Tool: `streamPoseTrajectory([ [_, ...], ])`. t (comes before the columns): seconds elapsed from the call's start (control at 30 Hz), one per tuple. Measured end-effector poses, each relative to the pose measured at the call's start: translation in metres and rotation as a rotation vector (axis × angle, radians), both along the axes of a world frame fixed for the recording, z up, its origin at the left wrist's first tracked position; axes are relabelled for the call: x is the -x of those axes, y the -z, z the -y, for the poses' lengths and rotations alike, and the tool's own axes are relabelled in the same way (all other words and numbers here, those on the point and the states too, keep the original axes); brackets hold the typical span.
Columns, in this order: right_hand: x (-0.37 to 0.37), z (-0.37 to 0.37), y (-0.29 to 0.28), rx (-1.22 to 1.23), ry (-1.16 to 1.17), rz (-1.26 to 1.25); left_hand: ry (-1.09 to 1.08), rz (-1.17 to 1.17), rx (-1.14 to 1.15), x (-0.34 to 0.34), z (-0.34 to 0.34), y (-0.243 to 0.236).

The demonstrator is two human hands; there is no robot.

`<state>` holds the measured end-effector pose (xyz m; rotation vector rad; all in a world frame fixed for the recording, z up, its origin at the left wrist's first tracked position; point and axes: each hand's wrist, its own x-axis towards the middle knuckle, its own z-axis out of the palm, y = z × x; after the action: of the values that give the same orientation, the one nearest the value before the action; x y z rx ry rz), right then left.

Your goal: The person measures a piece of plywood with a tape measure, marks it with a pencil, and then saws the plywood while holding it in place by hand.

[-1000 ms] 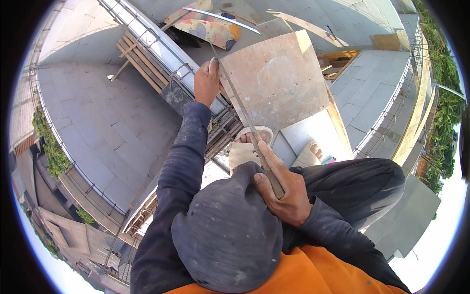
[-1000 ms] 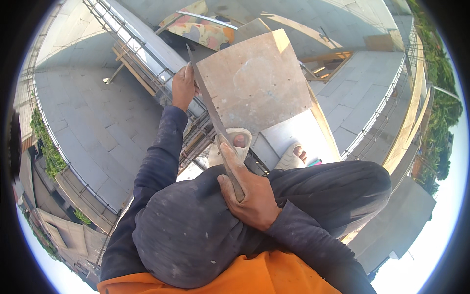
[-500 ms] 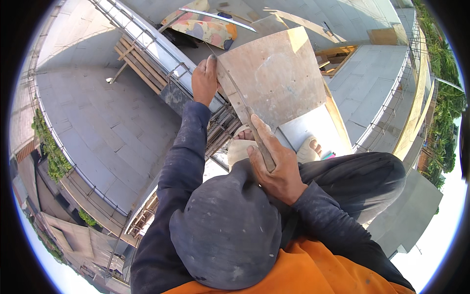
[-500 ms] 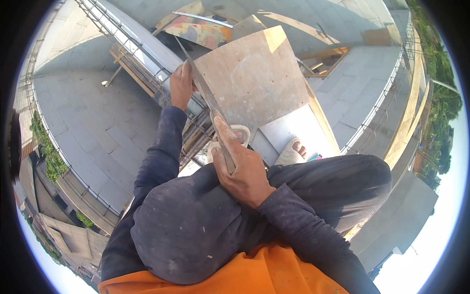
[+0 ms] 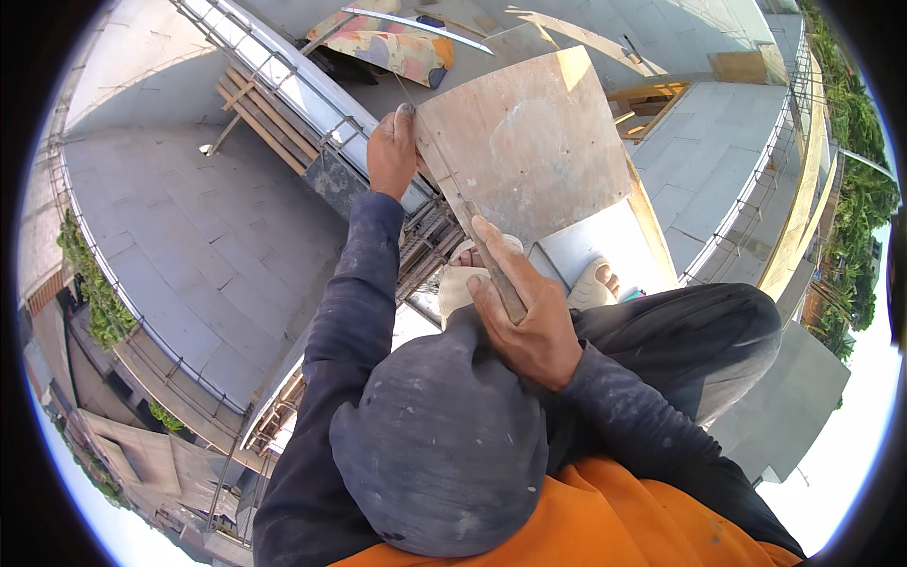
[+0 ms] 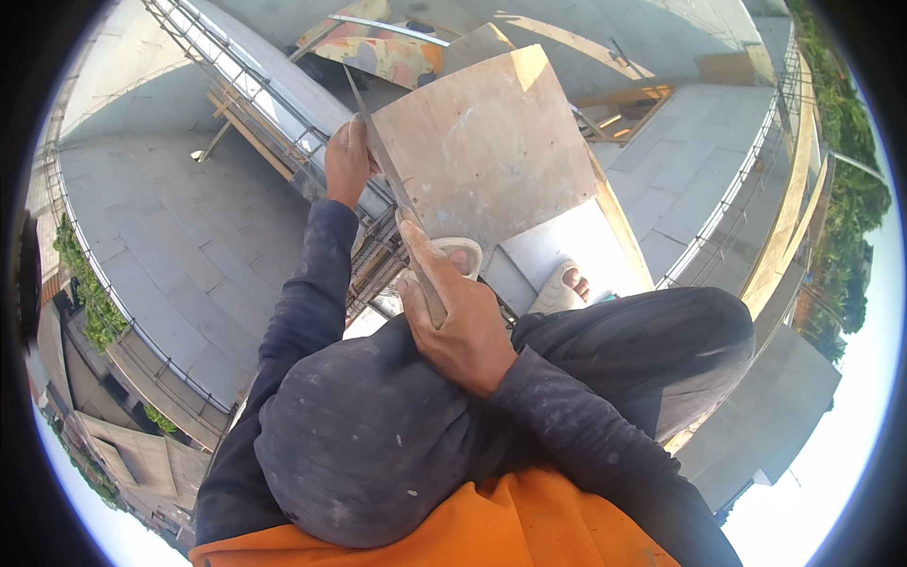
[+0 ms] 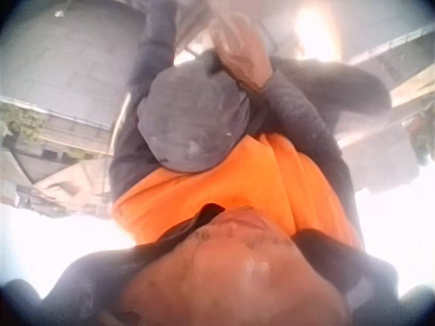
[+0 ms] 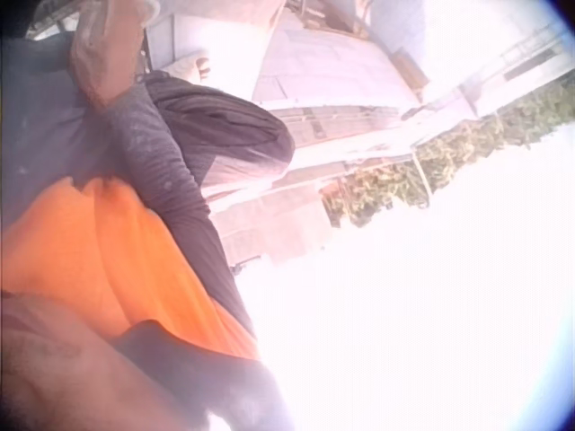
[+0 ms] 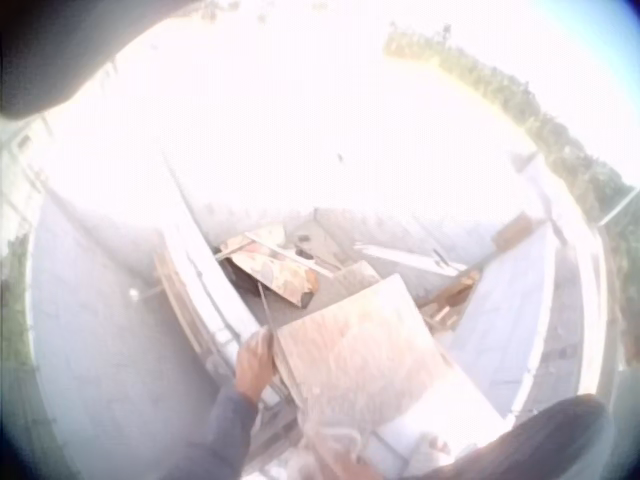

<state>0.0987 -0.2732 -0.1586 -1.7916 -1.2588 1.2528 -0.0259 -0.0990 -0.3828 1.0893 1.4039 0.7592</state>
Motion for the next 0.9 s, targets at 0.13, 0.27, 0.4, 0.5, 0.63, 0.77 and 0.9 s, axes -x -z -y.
streamPoseTrajectory([
  [0.13, -0.002, -0.004, 0.007, -0.034, 0.009, -0.005, 0.015, -0.075, -0.028, 0.001, 0.001, 0.008],
  [0.27, 0.007, -0.038, 0.02, -0.129, -0.02, 0.038, 0.027, -0.113, -0.096, 0.005, -0.002, 0.016],
  [0.4, 0.001, -0.003, -0.013, 0.054, 0.097, -0.137, 0.025, -0.126, -0.064, 0.003, -0.002, 0.019],
  [0.5, 0.003, -0.008, -0.007, -0.052, 0.023, -0.028, 0.01, -0.157, -0.123, 0.003, 0.004, 0.012],
  [0.63, 0.008, -0.041, 0.016, -0.08, -0.002, 0.044, 0.015, -0.147, -0.067, 0.009, 0.002, 0.0],
  [0.77, -0.002, 0.007, -0.017, 0.004, 0.006, -0.028, 0.041, -0.145, -0.069, 0.004, -0.002, -0.003],
  [0.9, 0.001, -0.029, 0.014, -0.031, 0.037, -0.057, 0.039, -0.186, -0.105, 0.006, 0.006, -0.007],
])
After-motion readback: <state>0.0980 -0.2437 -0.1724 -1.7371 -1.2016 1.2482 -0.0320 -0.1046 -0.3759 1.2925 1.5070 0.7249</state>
